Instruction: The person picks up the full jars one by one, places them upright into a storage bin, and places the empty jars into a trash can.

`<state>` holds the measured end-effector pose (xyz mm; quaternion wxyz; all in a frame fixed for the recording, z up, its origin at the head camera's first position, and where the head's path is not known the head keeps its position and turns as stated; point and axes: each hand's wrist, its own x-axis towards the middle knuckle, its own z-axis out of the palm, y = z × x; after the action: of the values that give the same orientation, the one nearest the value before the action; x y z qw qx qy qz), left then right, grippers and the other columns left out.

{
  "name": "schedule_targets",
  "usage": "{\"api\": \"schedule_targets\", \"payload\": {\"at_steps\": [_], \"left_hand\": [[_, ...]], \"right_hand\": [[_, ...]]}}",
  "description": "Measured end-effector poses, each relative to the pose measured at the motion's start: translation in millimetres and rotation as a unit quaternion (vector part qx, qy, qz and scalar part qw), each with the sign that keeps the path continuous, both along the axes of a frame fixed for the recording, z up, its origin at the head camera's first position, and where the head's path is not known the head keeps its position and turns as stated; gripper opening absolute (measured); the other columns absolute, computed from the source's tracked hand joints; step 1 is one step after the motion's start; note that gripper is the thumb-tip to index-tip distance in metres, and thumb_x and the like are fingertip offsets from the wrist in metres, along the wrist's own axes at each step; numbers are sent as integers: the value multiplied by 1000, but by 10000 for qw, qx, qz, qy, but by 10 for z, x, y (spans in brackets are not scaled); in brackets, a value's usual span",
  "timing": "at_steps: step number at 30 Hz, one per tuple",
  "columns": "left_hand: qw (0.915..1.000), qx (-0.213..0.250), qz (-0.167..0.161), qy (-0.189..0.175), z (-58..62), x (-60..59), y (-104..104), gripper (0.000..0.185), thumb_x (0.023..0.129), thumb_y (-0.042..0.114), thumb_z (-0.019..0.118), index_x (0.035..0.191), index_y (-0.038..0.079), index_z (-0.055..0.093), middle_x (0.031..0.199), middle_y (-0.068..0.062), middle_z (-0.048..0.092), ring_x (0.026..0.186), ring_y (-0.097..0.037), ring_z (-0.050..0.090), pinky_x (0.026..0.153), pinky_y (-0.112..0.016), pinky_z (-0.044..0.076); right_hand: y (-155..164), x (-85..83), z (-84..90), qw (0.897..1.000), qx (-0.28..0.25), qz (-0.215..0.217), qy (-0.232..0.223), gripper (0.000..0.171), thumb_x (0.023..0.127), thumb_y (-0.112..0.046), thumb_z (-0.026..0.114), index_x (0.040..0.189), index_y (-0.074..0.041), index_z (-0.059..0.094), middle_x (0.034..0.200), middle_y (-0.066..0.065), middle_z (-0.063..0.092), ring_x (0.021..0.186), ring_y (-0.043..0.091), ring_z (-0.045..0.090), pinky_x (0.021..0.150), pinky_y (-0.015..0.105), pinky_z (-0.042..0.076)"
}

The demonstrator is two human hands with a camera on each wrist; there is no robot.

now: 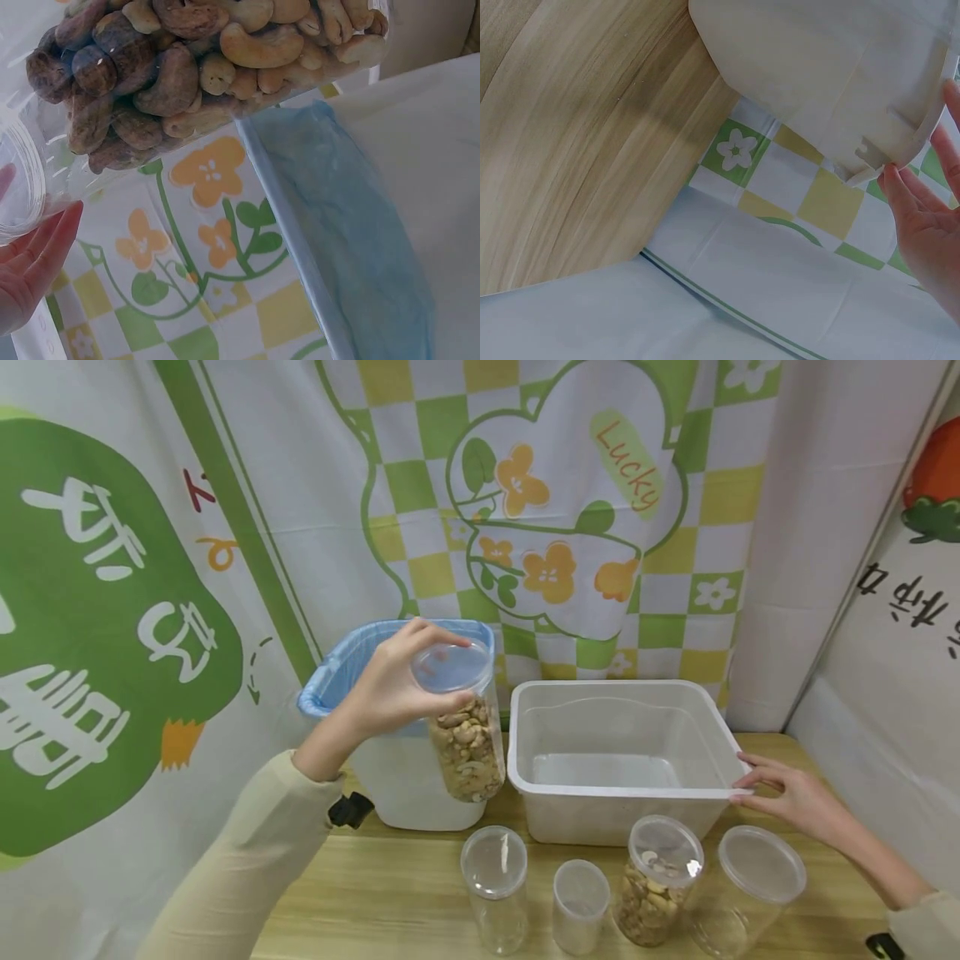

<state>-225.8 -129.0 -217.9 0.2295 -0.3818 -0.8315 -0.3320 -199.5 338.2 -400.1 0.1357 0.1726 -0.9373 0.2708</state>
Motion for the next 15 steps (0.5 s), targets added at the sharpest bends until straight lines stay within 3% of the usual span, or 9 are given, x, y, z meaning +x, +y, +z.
{"api": "schedule_targets", "payload": {"at_steps": [9, 15], "left_hand": [[9995, -273, -123, -135, -22, -216, 423, 45, 66, 30, 74, 104, 10, 61, 94, -4, 52, 80, -19, 50, 65, -29, 43], [9960, -662, -70, -589, -109, -341, 691, 44, 69, 36, 71, 107, 17, 59, 104, -1, 51, 88, -15, 49, 68, -29, 44]], "right_hand": [[7, 19, 18, 10000, 63, -70, 3, 11, 72, -23, 72, 79, -17, 66, 119, 28, 48, 90, 48, 53, 69, 54, 45], [7, 3, 3, 10000, 79, -52, 15, 10, 72, -23, 72, 79, -18, 66, 119, 29, 48, 90, 48, 53, 69, 54, 45]]}}
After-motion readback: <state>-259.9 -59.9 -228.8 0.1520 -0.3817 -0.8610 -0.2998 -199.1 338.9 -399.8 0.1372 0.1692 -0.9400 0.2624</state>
